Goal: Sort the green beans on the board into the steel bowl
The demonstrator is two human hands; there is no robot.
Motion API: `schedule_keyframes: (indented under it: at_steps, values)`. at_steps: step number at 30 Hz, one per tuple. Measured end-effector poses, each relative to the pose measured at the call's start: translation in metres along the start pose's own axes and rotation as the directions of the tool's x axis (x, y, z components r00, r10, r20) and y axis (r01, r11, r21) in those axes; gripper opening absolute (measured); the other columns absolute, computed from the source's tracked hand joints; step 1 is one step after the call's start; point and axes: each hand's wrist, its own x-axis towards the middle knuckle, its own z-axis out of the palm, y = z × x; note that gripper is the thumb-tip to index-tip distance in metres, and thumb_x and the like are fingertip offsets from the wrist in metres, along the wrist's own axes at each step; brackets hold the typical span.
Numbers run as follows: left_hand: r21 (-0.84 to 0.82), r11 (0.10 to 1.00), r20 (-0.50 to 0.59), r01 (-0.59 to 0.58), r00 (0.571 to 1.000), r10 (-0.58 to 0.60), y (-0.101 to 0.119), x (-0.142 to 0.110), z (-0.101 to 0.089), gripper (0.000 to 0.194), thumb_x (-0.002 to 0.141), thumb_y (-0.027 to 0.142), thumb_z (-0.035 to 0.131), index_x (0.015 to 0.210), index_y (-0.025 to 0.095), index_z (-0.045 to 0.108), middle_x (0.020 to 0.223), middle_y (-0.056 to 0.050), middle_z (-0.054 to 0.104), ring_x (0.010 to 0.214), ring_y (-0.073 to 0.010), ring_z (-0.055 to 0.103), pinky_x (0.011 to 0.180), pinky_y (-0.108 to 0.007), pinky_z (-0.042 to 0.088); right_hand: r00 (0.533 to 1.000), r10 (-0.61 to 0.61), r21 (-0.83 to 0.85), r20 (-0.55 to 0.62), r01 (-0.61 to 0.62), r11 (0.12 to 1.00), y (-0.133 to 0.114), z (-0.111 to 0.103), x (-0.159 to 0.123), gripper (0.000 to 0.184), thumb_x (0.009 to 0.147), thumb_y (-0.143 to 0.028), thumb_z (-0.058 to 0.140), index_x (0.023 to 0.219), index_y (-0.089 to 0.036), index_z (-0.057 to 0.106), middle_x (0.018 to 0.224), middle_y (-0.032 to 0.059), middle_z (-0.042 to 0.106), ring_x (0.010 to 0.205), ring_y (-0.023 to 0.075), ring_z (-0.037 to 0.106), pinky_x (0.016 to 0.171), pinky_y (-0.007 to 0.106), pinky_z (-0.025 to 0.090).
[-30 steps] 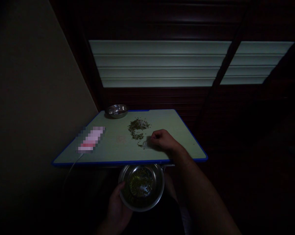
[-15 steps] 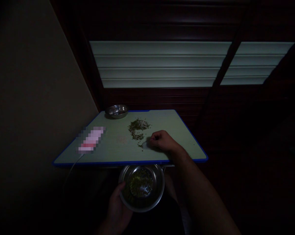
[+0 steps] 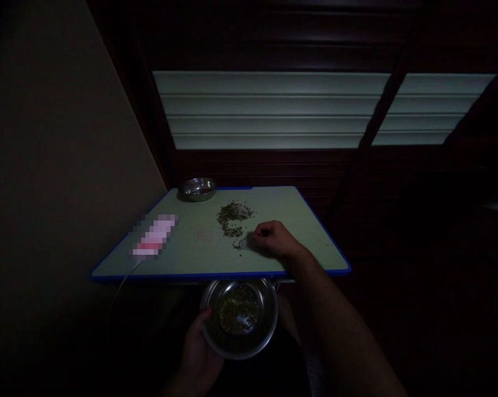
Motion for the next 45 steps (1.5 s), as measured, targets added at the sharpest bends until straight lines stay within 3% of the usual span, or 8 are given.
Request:
schedule_keyframes:
  at_steps: [5,13,20,25,31,39,45]
  values:
    - [-0.016,1.0,0.008,0.005,1.0,-0.005,-0.0006,0.0017,-0.0017,0.035,0.084,0.02,0.057,0.117,0.016,0.068,0.086,-0.008,0.079,0.087,-0.0259,0.073,0.094,-0.045,0.05,0.999,0.012,0.018,0.035,-0.012,1.0,0.0008,-0.0005,-0.0002,0.027,0.061,-0.039,0.072,0.06,-0.015,0.061,0.055,-0.001,0.054,0.052,0.0099,0.044,0.051,0.025,0.034]
    - [-0.026,1.0,0.023,0.011,1.0,-0.01,-0.0013,0.0033,-0.0037,0.03,0.084,0.019,0.058,0.111,0.013,0.071,0.086,-0.009,0.079,0.084,-0.0247,0.073,0.095,-0.042,0.05,0.999,-0.036,-0.032,-0.025,0.035,0.999,0.0015,-0.0007,0.0011,0.031,0.066,-0.045,0.07,0.064,-0.015,0.063,0.054,-0.003,0.049,0.053,0.0094,0.039,0.051,0.025,0.031]
    - [-0.019,1.0,0.019,0.015,1.0,-0.014,-0.0019,0.0051,-0.0057,0.028,0.084,0.02,0.058,0.107,0.014,0.072,0.085,-0.009,0.079,0.083,-0.0251,0.073,0.094,-0.043,0.051,0.999,-0.031,-0.011,0.028,0.031,0.999,0.0027,-0.0015,0.0002,0.029,0.066,-0.042,0.069,0.064,-0.015,0.061,0.056,-0.0024,0.05,0.053,0.0094,0.04,0.052,0.024,0.031]
    - [-0.018,1.0,0.023,0.021,1.0,-0.021,-0.0019,0.0041,-0.0049,0.029,0.085,0.02,0.057,0.109,0.013,0.071,0.087,-0.01,0.079,0.088,-0.0264,0.073,0.095,-0.044,0.05,0.998,-0.048,-0.005,-0.031,0.048,0.999,0.0037,0.0006,0.0005,0.032,0.067,-0.046,0.069,0.067,-0.014,0.063,0.06,-0.0008,0.054,0.055,0.0103,0.044,0.053,0.025,0.033]
    - [-0.016,0.999,0.024,0.04,0.999,-0.039,-0.0013,0.0024,-0.0041,0.031,0.084,0.021,0.058,0.111,0.012,0.071,0.089,-0.011,0.079,0.094,-0.0285,0.072,0.095,-0.045,0.05,0.998,-0.059,-0.015,-0.009,0.059,0.998,0.006,0.0029,0.0017,0.035,0.069,-0.048,0.07,0.071,-0.013,0.066,0.062,0.001,0.058,0.058,0.0113,0.046,0.054,0.025,0.036]
    - [-0.036,0.999,0.028,0.019,0.999,-0.018,-0.0026,0.0032,-0.0052,0.029,0.085,0.021,0.057,0.109,0.012,0.071,0.089,-0.01,0.079,0.092,-0.0277,0.072,0.096,-0.045,0.05,0.999,-0.036,0.011,0.029,0.036,0.999,0.0005,0.0007,-0.0012,0.034,0.068,-0.048,0.071,0.067,-0.014,0.064,0.055,-0.0021,0.051,0.053,0.0094,0.041,0.05,0.025,0.032]
    - [-0.032,0.999,0.017,0.02,1.0,-0.019,-0.002,0.0028,-0.0043,0.028,0.086,0.02,0.056,0.108,0.011,0.072,0.088,-0.011,0.079,0.092,-0.0275,0.072,0.096,-0.045,0.05,0.999,-0.028,0.048,0.041,0.026,0.999,0.0025,0.0004,-0.001,0.034,0.064,-0.047,0.074,0.067,-0.014,0.065,0.059,-0.0004,0.055,0.056,0.0105,0.044,0.052,0.025,0.034]
